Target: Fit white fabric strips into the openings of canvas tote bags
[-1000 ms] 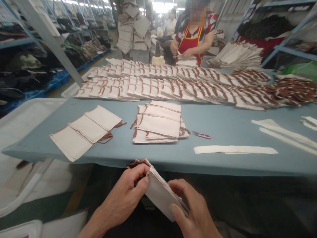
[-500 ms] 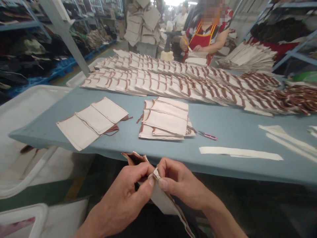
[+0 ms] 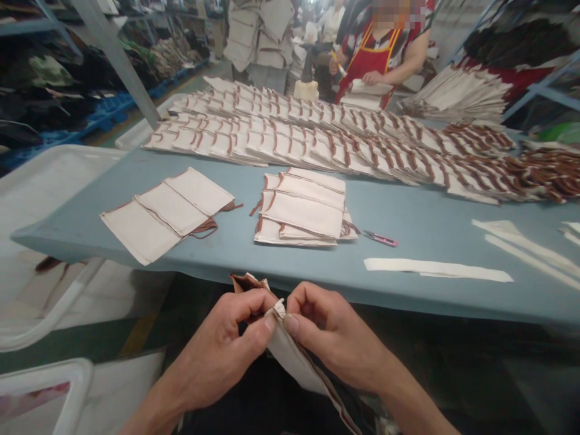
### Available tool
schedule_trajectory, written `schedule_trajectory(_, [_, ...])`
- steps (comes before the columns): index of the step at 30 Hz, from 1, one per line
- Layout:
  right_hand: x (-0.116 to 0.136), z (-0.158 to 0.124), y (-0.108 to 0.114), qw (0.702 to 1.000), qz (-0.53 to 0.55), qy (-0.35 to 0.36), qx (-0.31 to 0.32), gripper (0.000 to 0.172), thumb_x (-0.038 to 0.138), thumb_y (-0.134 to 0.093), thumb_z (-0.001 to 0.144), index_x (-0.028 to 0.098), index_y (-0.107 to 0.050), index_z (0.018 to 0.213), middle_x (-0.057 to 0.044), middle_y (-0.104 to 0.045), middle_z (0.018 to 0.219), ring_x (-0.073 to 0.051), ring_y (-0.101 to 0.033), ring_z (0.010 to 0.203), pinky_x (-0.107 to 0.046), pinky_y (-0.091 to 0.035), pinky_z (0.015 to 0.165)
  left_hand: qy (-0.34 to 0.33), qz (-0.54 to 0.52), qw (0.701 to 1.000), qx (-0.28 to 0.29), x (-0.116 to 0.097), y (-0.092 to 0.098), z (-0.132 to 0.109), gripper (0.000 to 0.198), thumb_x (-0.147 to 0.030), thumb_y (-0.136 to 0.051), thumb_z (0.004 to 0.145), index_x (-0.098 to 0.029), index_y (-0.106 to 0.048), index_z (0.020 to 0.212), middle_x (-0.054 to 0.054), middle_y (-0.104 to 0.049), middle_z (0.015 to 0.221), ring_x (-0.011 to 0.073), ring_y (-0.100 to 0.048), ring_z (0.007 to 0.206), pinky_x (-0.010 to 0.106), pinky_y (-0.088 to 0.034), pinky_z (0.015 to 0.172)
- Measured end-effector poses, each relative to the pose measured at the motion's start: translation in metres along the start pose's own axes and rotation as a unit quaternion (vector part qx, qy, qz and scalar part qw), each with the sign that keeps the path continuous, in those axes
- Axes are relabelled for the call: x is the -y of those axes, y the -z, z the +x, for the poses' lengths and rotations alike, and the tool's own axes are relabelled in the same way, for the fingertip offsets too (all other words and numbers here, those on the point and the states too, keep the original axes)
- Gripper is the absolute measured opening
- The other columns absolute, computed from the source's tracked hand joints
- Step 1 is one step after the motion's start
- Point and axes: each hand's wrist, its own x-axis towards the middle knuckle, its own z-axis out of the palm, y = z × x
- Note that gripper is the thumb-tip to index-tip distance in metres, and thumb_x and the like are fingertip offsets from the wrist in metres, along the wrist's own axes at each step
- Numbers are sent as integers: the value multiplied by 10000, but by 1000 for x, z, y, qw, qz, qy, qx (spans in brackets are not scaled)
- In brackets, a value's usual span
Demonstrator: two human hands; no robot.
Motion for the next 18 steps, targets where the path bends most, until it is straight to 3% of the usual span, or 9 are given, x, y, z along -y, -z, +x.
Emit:
schedule_trajectory(7, [3,-3,-2,993,-99,40,-58,229,342,-644,964,189,-573,809,41,-607,701,-90,-518,595,-198,-382,533,30,-13,999,29,1,3,3,303,-384,-517,955,-149,-645,811,-1,-579,755,148,-486,703,251,-381,637])
schedule_trajectory(12, [2,-6,-3,960,-242,83,-113,140,264,-591,967,195,-600,844,0,-675,719,-134,-623,618,-238,-407,582,50,20,998,36,3,4,9,360,-409,-513,991,-146,-684,813,8,-622,782,148,-514,723,244,-395,653])
schedule_trajectory(15, [0,-6,-3,943,-297,91,-120,146,250,-562,984,197,-606,855,-12,-682,700,-147,-631,590,-254,-386,572,43,43,997,38,5,3,12,374,-409,-509,1003,-150,-721,835,9,-647,810,149,-540,750,239,-417,689])
schedule_trajectory(18, [1,-6,0,946,-297,79,-104,141,220,-548,973,201,-609,847,-15,-692,711,-149,-631,599,-254,-382,576,44,63,997,23,7,1,13,367,-386,-510,997,-148,-701,793,-11,-606,739,129,-504,683,228,-391,637])
